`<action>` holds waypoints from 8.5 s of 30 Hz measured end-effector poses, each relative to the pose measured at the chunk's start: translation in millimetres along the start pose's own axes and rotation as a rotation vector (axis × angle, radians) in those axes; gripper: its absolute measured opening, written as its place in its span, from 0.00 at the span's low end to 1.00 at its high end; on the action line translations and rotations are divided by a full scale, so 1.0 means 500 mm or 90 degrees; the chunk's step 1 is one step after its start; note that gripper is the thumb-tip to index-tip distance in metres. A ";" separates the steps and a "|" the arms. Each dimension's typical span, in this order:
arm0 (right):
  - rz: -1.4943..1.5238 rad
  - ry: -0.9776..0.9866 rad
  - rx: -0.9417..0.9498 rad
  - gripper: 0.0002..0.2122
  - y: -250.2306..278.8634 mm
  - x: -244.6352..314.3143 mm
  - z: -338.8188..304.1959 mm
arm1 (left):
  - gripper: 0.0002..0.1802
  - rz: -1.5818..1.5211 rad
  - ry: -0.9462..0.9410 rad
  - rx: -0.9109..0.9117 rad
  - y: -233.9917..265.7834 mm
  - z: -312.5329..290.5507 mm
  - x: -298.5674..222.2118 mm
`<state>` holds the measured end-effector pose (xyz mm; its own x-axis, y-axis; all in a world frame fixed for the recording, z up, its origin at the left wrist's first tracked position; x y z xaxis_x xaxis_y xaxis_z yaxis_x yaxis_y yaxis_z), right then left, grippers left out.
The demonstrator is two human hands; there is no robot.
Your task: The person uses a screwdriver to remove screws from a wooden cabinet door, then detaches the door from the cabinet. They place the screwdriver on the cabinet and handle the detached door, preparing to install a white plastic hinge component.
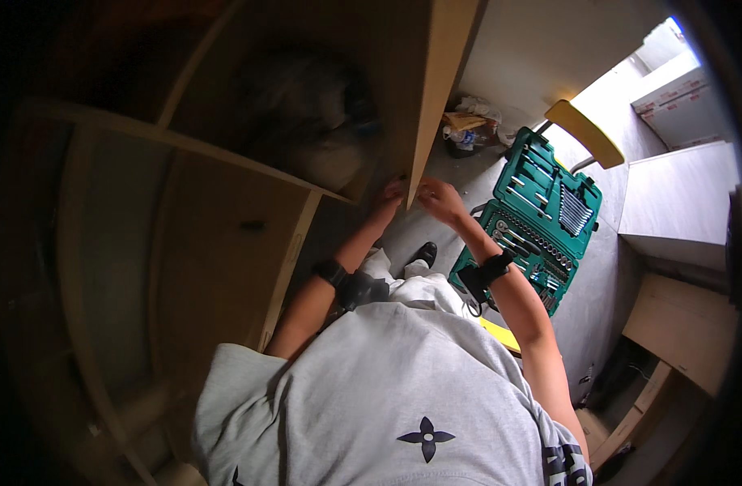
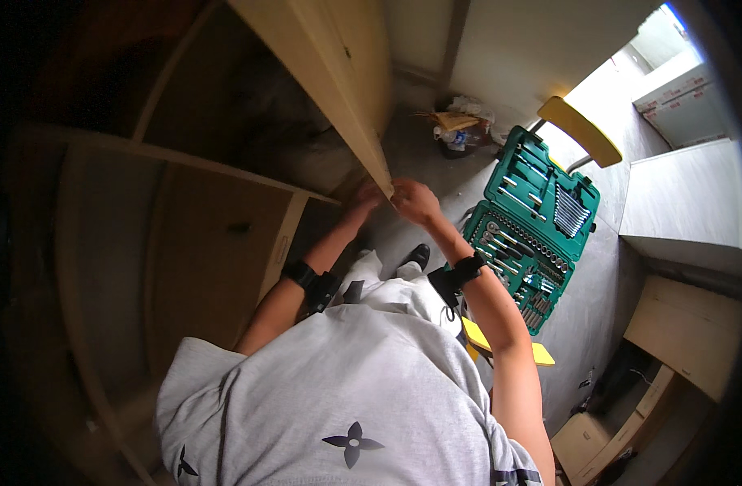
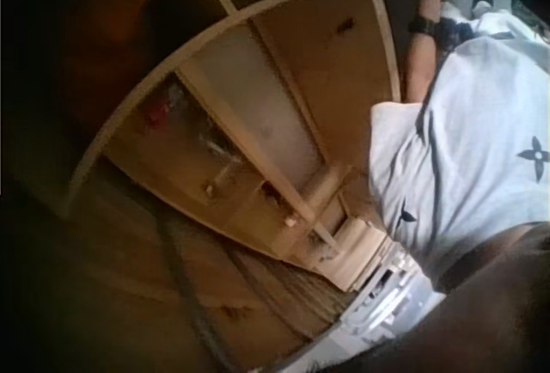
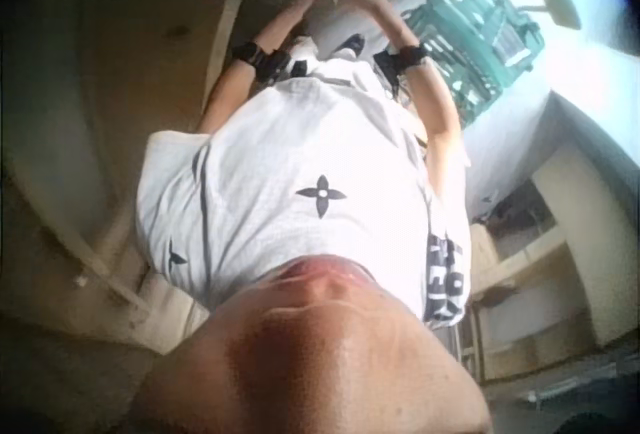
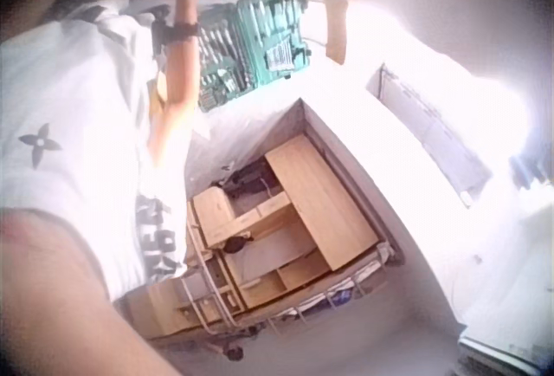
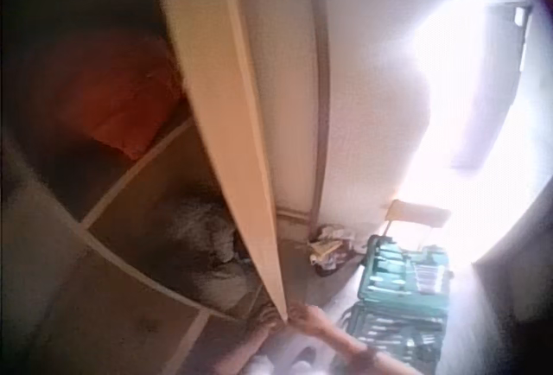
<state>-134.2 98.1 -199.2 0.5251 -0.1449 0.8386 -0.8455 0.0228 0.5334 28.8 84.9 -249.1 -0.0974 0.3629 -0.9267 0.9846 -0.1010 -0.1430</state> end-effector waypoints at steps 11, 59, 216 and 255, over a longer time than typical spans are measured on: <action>0.359 -0.052 0.127 0.12 -0.085 0.035 0.024 | 0.14 0.228 -0.270 -0.188 0.131 -0.063 -0.136; 0.132 0.266 0.070 0.09 -0.153 0.164 0.062 | 0.20 0.113 -0.305 -0.252 0.196 -0.071 -0.167; 0.122 0.121 -0.036 0.10 -0.149 0.166 0.048 | 0.29 0.456 -0.099 -0.035 0.327 -0.012 -0.196; 0.107 0.180 -0.035 0.09 -0.130 0.191 0.048 | 0.29 0.384 -0.062 0.033 0.351 -0.017 -0.160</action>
<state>-31.5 59.3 -156.2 0.3905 0.1449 0.9092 -0.9205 0.0769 0.3831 210.7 45.8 -196.9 0.4604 0.1420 -0.8763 0.8618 -0.3084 0.4028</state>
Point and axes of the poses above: each hand's wrist, its own z-axis towards the middle knuckle, its own y-axis out of the back of the hand, x = y × z, the point moved 4 cm from there along z, towards the middle knuckle, and after that the axes turned 13 degrees about -x, right-handed, at the moved point
